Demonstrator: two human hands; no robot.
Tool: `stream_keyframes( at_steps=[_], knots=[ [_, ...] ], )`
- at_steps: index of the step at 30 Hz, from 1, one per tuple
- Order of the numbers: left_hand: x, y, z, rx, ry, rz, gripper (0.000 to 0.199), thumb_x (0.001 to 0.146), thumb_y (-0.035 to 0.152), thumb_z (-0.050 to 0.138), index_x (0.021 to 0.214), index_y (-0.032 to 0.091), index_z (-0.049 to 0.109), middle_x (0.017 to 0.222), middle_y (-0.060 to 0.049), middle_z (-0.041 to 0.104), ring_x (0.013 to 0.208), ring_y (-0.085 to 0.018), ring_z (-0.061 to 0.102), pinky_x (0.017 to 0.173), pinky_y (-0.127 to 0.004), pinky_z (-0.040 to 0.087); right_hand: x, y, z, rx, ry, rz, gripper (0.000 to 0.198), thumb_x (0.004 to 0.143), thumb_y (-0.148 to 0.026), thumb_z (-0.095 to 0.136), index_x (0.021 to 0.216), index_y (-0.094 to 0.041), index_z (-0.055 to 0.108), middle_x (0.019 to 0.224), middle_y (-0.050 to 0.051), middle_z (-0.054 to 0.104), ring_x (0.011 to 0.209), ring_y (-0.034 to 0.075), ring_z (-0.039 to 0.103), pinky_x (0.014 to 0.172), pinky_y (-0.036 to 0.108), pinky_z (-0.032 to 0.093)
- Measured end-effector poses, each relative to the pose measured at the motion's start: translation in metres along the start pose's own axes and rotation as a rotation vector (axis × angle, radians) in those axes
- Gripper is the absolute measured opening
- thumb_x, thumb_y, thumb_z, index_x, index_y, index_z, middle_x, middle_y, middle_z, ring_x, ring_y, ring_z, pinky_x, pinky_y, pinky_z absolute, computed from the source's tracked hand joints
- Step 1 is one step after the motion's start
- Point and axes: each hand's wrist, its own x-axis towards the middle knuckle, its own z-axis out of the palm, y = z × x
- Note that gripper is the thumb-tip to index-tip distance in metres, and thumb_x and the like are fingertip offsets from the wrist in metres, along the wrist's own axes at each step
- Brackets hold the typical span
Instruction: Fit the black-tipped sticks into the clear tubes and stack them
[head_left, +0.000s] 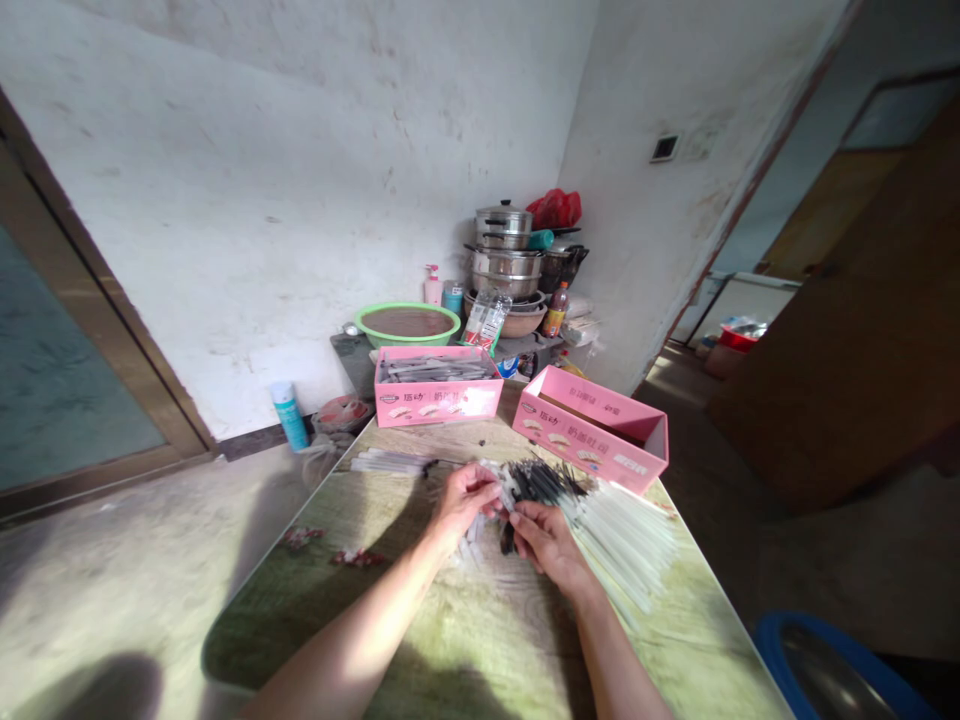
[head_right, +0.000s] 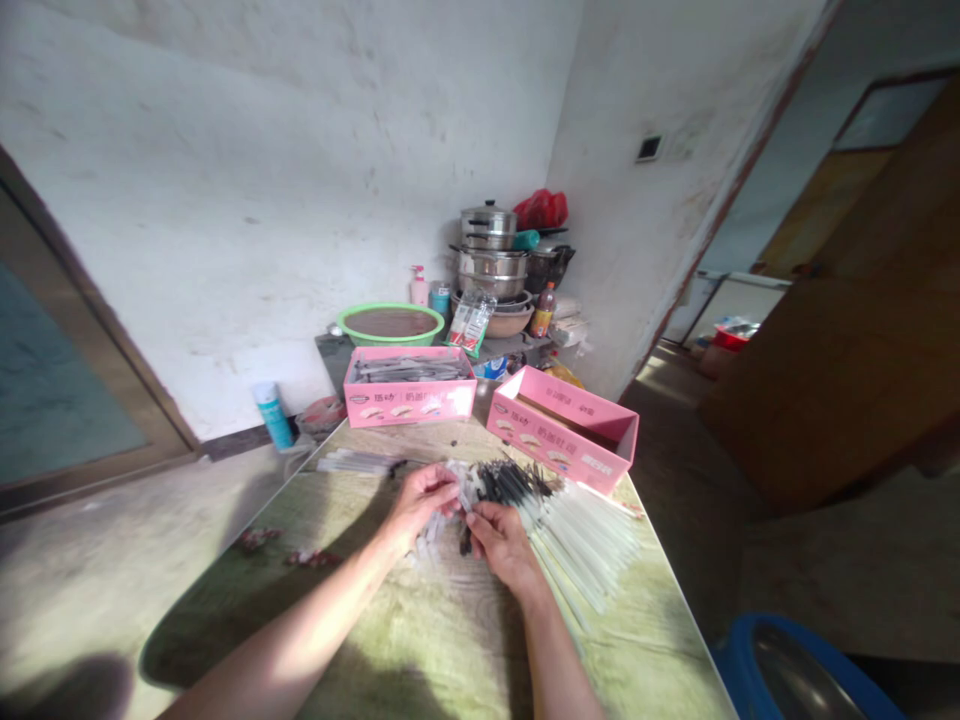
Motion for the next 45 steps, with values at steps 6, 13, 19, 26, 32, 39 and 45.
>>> stream_keyframes(
  at_steps=[6,13,19,26,32,39,45],
  knots=[
    [0.0,-0.008,0.0,0.071,-0.015,0.043,0.029,0.069,0.04,0.083,0.077,0.018,0.065,0.056,0.002,0.065,0.049,-0.013,0.062,0.048,-0.023,0.047,0.0,0.002,-0.002,-0.019,-0.007,-0.009,0.053,0.092,-0.063,0.061,0.063,-0.019,0.057,0.051,-0.003,0.051,0.039,0.007,0.034,0.04,0.024,0.02],
    [-0.001,-0.009,0.001,0.058,-0.07,0.056,0.033,0.071,0.044,0.083,0.072,0.019,0.062,0.054,0.002,0.064,0.046,-0.012,0.058,0.051,-0.025,0.047,-0.004,-0.005,0.001,0.138,-0.043,0.028,0.048,0.089,-0.062,0.064,0.082,-0.015,0.068,0.042,-0.008,0.042,0.033,0.006,0.024,0.039,0.024,0.013],
    [-0.006,0.005,0.005,0.011,-0.132,0.113,0.035,0.072,0.044,0.086,0.076,0.017,0.064,0.056,0.001,0.064,0.049,-0.012,0.058,0.053,-0.025,0.047,-0.007,-0.007,0.0,0.306,-0.079,0.029,0.045,0.091,-0.056,0.065,0.084,-0.012,0.072,0.04,-0.007,0.046,0.03,0.005,0.025,0.04,0.023,0.013],
    [-0.009,0.008,0.006,0.005,-0.162,0.128,0.037,0.072,0.045,0.087,0.074,0.017,0.064,0.058,0.0,0.065,0.051,-0.013,0.06,0.054,-0.025,0.049,-0.004,-0.001,0.004,0.439,-0.097,0.058,0.045,0.087,-0.056,0.07,0.084,-0.011,0.073,0.04,-0.007,0.047,0.028,0.005,0.028,0.036,0.021,0.014],
    [0.005,0.024,-0.018,0.02,0.051,0.164,0.033,0.071,0.042,0.083,0.08,0.016,0.066,0.059,0.0,0.063,0.052,-0.013,0.058,0.051,-0.023,0.047,0.001,-0.004,0.01,0.398,-0.029,0.075,0.051,0.086,-0.064,0.07,0.084,-0.013,0.071,0.059,0.005,0.068,0.038,0.011,0.055,0.037,0.021,0.038],
    [0.025,0.062,-0.127,0.327,0.824,0.233,0.019,0.08,0.031,0.065,0.088,0.014,0.066,0.065,0.001,0.062,0.059,-0.015,0.056,0.055,-0.024,0.042,0.005,0.0,-0.001,0.416,0.287,-0.003,0.055,0.078,-0.066,0.077,0.093,-0.013,0.072,0.06,0.003,0.068,0.041,0.014,0.06,0.035,0.022,0.043],
    [0.006,0.079,-0.171,1.006,0.982,-0.054,0.017,0.083,0.025,0.065,0.091,0.013,0.073,0.074,-0.006,0.068,0.083,-0.028,0.064,0.069,-0.032,0.041,0.006,-0.001,-0.001,0.411,0.317,-0.007,0.056,0.077,-0.066,0.078,0.091,-0.012,0.072,0.058,0.002,0.066,0.039,0.013,0.058,0.034,0.022,0.041]
  ],
)
